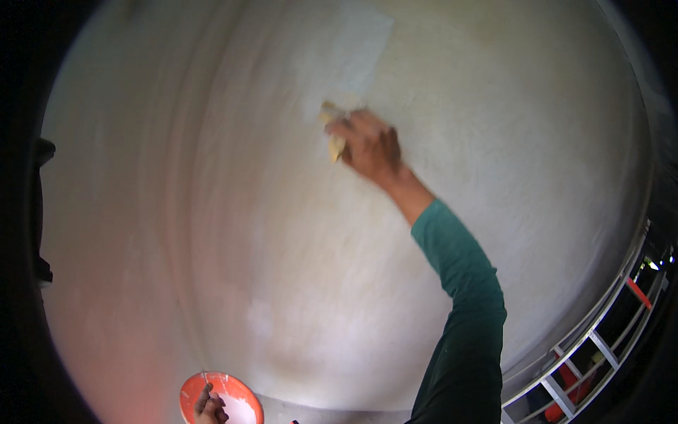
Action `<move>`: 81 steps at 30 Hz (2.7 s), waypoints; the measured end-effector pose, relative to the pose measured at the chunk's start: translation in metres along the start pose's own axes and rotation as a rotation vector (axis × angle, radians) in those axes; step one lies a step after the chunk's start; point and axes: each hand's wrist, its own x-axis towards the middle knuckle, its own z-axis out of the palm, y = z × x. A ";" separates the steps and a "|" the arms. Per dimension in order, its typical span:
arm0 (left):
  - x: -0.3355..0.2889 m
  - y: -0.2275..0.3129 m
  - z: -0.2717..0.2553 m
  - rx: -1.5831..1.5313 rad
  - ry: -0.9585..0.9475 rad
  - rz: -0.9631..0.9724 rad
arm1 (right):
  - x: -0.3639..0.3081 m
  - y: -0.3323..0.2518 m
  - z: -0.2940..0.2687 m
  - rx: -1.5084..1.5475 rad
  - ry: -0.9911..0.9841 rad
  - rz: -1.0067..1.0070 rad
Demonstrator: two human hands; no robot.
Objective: The person paints interior walls white using a paintbrush and a red bucket of paint. They repeatedly dip the brush into the bucket and apply paint to different wall sections, moving around the room to cover multiple areas.
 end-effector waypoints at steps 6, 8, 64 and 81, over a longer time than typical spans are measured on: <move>-0.368 0.003 -0.200 0.028 -0.001 0.060 | -0.010 -0.363 -0.318 0.574 -0.478 0.201; -0.591 0.019 -0.339 0.043 0.005 0.033 | 0.096 -0.438 -0.500 0.490 -0.170 0.273; -1.747 -0.096 -1.117 -0.136 -0.070 -0.025 | 0.155 -1.532 -1.530 1.281 -0.048 1.063; -1.847 -0.132 -1.075 0.005 0.229 0.082 | 0.181 -1.380 -1.636 0.440 -0.387 0.144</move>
